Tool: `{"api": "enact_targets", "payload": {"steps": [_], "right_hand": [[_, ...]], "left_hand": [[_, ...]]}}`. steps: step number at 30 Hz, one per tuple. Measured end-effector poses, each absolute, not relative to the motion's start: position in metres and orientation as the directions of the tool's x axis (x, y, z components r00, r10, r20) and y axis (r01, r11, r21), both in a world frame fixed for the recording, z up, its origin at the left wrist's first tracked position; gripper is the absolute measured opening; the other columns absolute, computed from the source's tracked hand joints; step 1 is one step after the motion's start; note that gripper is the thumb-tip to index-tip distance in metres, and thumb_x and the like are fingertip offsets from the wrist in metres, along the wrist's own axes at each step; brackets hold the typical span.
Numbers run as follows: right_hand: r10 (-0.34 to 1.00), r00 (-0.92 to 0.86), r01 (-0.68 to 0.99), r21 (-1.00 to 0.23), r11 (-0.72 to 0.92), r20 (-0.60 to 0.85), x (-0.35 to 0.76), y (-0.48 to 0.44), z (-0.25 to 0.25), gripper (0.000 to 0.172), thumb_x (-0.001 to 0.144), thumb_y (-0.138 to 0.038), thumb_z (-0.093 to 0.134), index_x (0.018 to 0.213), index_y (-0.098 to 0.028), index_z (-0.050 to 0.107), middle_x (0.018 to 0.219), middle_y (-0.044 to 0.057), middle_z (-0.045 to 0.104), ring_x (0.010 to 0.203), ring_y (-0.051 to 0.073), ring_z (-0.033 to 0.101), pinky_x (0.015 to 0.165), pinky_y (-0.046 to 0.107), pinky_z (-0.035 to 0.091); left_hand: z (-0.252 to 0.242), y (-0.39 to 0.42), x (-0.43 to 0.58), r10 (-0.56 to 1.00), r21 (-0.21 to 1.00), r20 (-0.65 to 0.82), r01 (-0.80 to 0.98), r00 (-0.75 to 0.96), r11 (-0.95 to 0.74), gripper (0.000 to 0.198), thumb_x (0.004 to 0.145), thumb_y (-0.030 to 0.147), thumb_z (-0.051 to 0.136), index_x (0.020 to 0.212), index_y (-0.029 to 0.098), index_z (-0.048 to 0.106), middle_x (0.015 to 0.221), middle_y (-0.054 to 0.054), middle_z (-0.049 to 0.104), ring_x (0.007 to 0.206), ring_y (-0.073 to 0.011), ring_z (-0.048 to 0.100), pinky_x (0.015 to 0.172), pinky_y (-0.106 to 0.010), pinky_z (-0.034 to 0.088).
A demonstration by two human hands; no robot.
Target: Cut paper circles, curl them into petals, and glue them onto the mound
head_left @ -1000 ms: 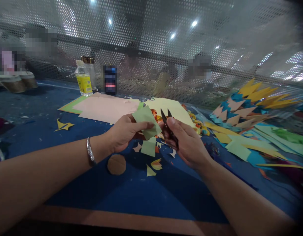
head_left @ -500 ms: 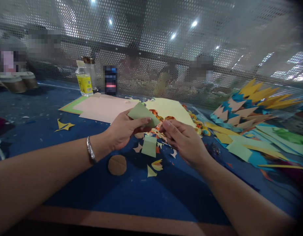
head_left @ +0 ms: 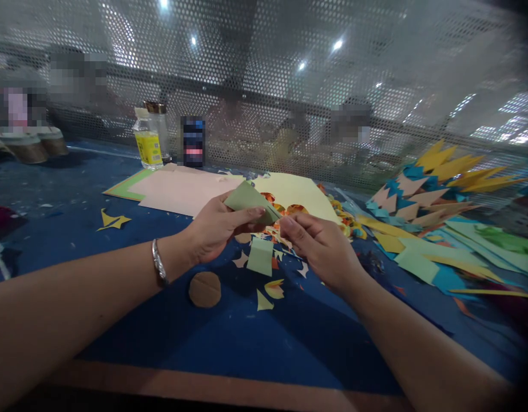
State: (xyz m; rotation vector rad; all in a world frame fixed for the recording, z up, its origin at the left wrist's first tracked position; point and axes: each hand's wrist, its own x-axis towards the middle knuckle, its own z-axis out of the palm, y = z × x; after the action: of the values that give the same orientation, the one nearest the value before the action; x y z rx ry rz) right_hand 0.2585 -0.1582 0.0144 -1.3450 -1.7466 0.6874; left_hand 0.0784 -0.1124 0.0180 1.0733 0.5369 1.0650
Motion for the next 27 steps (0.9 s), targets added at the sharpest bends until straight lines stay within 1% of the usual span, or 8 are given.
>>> {"api": "enact_targets", "payload": {"steps": [3, 12, 20, 27], "right_hand": [[0.956, -0.112, 0.521, -0.803, 0.289, 0.272, 0.2582, -0.1591, 0.0151, 0.044, 0.086, -0.060, 0.050, 0.068, -0.019, 0.051, 0.050, -0.007, 0.033, 0.044, 0.007, 0.028, 0.042, 0.024, 0.022], [0.949, -0.118, 0.541, -0.782, 0.309, 0.293, 0.2592, -0.1593, 0.0142, 0.044, 0.088, -0.058, 0.047, 0.067, -0.020, 0.051, 0.049, -0.006, 0.033, 0.043, 0.008, 0.028, 0.041, 0.024, 0.021], [0.938, -0.132, 0.584, -0.739, 0.335, 0.321, 0.2602, -0.1596, 0.0153, 0.043, 0.090, -0.055, 0.047, 0.065, -0.020, 0.050, 0.048, -0.005, 0.034, 0.043, 0.008, 0.030, 0.040, 0.023, 0.022], [0.923, -0.143, 0.634, -0.683, 0.362, 0.356, 0.2603, -0.1586, 0.0157, 0.044, 0.091, -0.054, 0.045, 0.064, -0.020, 0.049, 0.049, -0.005, 0.036, 0.045, 0.009, 0.031, 0.043, 0.024, 0.025]], "left_hand": [[0.0174, -0.1122, 0.0783, 0.895, 0.895, 0.127, -0.439, 0.427, 0.082, 0.023, 0.067, 0.017, 0.078, 0.086, 0.012, 0.067, 0.079, -0.004, 0.071, 0.077, -0.0159, 0.065, 0.075, -0.032, 0.053], [0.0180, -0.1124, 0.0783, 0.890, 0.896, 0.122, -0.435, 0.439, 0.092, 0.024, 0.068, 0.016, 0.077, 0.089, 0.011, 0.067, 0.082, -0.007, 0.071, 0.079, -0.0172, 0.066, 0.075, -0.032, 0.054], [0.0188, -0.1125, 0.0778, 0.889, 0.903, 0.113, -0.419, 0.445, 0.095, 0.022, 0.068, 0.014, 0.076, 0.087, 0.010, 0.066, 0.081, -0.008, 0.071, 0.078, -0.0179, 0.066, 0.077, -0.035, 0.054], [0.0191, -0.1122, 0.0765, 0.881, 0.904, 0.105, -0.413, 0.461, 0.109, 0.022, 0.069, 0.015, 0.075, 0.087, 0.010, 0.064, 0.082, -0.007, 0.069, 0.076, -0.0180, 0.066, 0.073, -0.035, 0.055]]}}
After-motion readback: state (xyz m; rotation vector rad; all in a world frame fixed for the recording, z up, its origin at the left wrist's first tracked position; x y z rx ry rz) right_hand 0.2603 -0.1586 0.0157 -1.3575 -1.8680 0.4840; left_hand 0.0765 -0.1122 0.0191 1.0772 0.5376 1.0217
